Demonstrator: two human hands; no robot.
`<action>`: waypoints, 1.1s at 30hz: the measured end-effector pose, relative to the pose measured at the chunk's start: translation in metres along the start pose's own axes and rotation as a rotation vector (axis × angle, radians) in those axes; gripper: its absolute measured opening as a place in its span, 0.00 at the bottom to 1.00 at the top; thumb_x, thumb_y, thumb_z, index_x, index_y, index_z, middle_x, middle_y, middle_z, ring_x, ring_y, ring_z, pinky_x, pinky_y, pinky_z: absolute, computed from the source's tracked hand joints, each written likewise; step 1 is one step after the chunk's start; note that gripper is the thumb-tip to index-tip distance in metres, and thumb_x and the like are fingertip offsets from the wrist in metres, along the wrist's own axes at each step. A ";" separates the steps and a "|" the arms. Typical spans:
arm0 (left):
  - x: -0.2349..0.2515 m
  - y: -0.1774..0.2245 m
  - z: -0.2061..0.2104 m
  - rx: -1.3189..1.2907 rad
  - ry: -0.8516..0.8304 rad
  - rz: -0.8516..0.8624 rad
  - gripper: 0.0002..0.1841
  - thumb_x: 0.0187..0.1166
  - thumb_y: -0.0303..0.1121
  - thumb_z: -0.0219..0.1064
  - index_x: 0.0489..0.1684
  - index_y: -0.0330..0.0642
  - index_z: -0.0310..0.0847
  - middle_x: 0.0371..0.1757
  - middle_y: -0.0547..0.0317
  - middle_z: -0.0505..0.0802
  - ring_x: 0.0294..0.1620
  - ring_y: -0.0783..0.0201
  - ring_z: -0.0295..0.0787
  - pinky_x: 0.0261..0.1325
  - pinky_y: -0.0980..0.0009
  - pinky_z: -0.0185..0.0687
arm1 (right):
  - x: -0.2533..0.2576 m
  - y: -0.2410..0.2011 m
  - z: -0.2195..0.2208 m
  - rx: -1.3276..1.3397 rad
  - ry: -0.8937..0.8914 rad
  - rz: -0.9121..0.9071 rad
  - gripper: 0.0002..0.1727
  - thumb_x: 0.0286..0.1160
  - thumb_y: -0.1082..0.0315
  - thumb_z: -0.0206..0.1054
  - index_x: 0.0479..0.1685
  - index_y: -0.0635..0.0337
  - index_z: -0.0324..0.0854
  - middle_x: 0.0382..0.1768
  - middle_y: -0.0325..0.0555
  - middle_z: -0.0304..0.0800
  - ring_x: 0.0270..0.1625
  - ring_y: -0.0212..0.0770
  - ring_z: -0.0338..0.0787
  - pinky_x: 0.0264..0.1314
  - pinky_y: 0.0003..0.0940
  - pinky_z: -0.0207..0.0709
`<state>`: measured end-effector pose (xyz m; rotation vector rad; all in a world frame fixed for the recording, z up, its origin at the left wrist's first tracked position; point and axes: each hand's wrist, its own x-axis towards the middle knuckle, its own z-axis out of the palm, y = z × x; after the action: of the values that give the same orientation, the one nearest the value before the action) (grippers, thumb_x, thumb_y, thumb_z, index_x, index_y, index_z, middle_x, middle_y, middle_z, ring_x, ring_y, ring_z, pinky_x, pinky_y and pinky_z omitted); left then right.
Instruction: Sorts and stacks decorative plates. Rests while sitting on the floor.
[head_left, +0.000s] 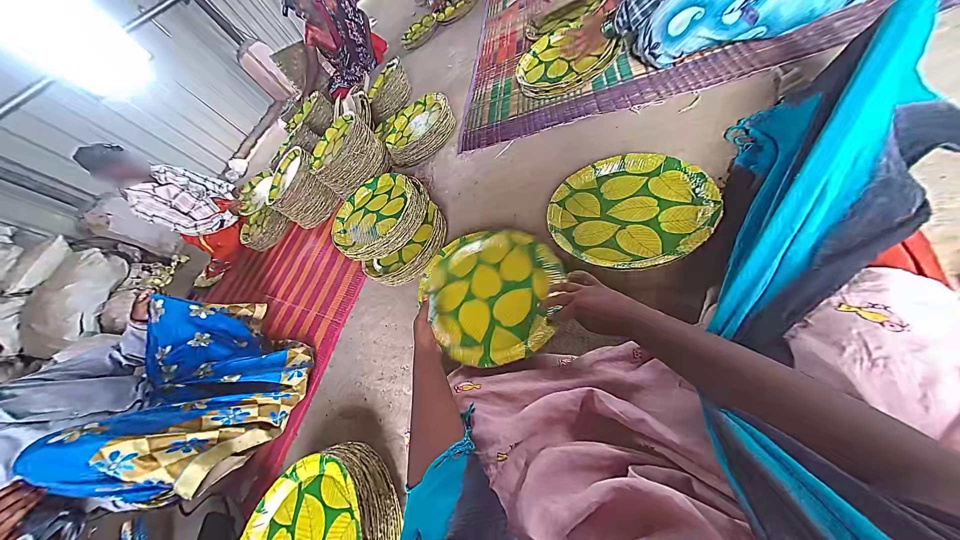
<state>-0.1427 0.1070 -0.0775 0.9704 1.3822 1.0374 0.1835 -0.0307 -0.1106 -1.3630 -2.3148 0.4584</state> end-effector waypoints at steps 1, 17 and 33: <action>0.002 -0.002 -0.004 0.027 0.019 -0.032 0.24 0.92 0.43 0.55 0.79 0.38 0.71 0.64 0.40 0.89 0.60 0.51 0.90 0.61 0.50 0.87 | 0.001 0.000 0.001 -0.015 -0.022 0.074 0.30 0.80 0.83 0.53 0.70 0.42 0.89 0.83 0.41 0.79 0.89 0.59 0.67 0.89 0.72 0.45; 0.004 -0.005 0.000 0.075 0.009 -0.045 0.29 0.94 0.53 0.48 0.77 0.37 0.75 0.68 0.40 0.89 0.66 0.52 0.89 0.68 0.50 0.84 | -0.008 0.003 -0.005 -0.050 0.102 0.087 0.30 0.76 0.88 0.52 0.62 0.49 0.92 0.70 0.45 0.90 0.79 0.58 0.81 0.84 0.72 0.55; 0.009 -0.007 0.000 -0.018 -0.030 -0.186 0.35 0.89 0.64 0.45 0.78 0.46 0.75 0.65 0.43 0.91 0.64 0.46 0.90 0.63 0.39 0.85 | -0.011 0.013 -0.001 0.001 0.162 0.202 0.22 0.80 0.83 0.55 0.66 0.58 0.87 0.62 0.63 0.90 0.70 0.69 0.85 0.76 0.70 0.69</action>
<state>-0.1431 0.1133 -0.0870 0.8238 1.4076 0.8913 0.1985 -0.0345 -0.1177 -1.5807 -2.0574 0.3927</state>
